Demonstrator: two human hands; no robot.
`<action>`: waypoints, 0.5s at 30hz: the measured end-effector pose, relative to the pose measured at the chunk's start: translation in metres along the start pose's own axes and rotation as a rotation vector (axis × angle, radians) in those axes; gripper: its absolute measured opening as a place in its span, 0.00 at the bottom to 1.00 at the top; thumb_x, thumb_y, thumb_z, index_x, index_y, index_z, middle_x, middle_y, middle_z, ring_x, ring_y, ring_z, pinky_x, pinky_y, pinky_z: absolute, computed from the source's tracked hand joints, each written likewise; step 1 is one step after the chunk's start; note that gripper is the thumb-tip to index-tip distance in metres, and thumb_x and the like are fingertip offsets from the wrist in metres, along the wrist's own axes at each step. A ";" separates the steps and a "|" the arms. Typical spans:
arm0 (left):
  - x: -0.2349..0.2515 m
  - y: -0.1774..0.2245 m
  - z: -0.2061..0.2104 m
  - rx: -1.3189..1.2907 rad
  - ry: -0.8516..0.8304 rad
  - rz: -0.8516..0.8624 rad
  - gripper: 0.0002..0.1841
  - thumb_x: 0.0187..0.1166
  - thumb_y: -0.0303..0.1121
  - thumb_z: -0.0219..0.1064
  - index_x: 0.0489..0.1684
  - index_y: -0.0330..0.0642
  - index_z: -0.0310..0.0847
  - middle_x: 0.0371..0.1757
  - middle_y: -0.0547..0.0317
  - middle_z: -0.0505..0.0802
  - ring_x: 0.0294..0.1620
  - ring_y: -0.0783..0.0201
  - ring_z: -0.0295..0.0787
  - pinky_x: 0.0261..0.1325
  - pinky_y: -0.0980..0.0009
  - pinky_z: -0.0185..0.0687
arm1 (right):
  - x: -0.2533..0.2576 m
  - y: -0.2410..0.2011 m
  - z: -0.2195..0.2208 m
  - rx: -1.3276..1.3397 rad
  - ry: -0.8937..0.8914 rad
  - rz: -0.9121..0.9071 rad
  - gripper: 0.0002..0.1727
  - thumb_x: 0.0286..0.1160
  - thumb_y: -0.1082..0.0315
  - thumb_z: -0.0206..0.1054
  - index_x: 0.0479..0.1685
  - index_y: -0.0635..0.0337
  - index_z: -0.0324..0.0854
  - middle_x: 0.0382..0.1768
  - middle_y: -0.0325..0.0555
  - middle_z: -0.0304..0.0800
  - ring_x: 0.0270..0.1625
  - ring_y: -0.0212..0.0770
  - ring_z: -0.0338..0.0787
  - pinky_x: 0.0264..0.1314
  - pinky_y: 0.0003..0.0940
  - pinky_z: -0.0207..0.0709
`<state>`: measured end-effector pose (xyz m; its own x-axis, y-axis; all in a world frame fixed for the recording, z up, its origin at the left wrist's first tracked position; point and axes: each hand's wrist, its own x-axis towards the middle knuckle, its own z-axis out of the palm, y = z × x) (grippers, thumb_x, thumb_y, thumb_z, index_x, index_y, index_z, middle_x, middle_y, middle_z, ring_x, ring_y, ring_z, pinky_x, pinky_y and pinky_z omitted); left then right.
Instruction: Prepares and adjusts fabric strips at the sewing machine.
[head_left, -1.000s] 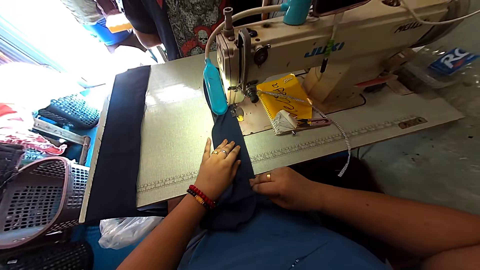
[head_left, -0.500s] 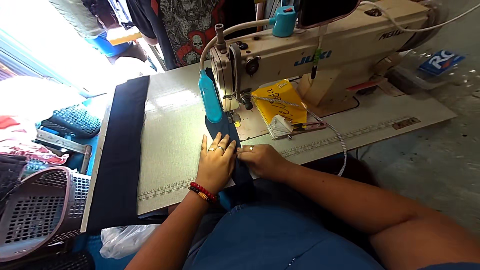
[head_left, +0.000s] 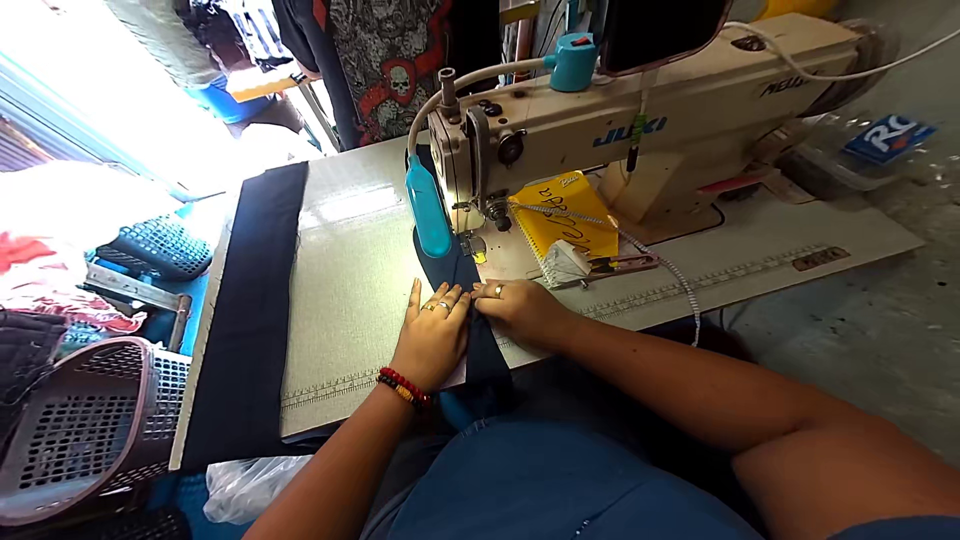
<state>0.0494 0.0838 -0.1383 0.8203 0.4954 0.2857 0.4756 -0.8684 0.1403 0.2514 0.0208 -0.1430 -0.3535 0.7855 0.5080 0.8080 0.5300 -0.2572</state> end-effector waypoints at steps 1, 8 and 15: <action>0.005 -0.006 0.001 0.001 -0.007 -0.001 0.20 0.86 0.37 0.55 0.68 0.42 0.87 0.72 0.50 0.89 0.80 0.48 0.80 0.87 0.29 0.49 | 0.005 0.003 0.001 -0.013 -0.006 0.019 0.09 0.75 0.76 0.63 0.37 0.62 0.91 0.50 0.52 0.97 0.60 0.49 0.96 0.64 0.46 0.88; -0.019 0.011 -0.019 -0.309 0.028 -0.094 0.18 0.85 0.36 0.60 0.66 0.43 0.87 0.67 0.52 0.92 0.70 0.54 0.87 0.74 0.51 0.79 | -0.014 -0.019 0.000 0.049 0.034 0.244 0.16 0.80 0.73 0.59 0.58 0.61 0.90 0.67 0.53 0.89 0.80 0.53 0.80 0.85 0.48 0.70; -0.129 0.027 -0.027 -1.313 -0.330 -0.452 0.11 0.85 0.29 0.60 0.51 0.35 0.89 0.49 0.60 0.95 0.50 0.70 0.93 0.60 0.69 0.89 | -0.110 -0.077 -0.028 0.759 -0.230 0.472 0.12 0.81 0.68 0.61 0.45 0.63 0.92 0.44 0.48 0.93 0.52 0.34 0.90 0.62 0.31 0.81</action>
<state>-0.0522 -0.0036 -0.1455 0.8022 0.5535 -0.2239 0.2271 0.0641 0.9718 0.2413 -0.1154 -0.1566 -0.2166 0.9745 0.0584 0.3952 0.1422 -0.9075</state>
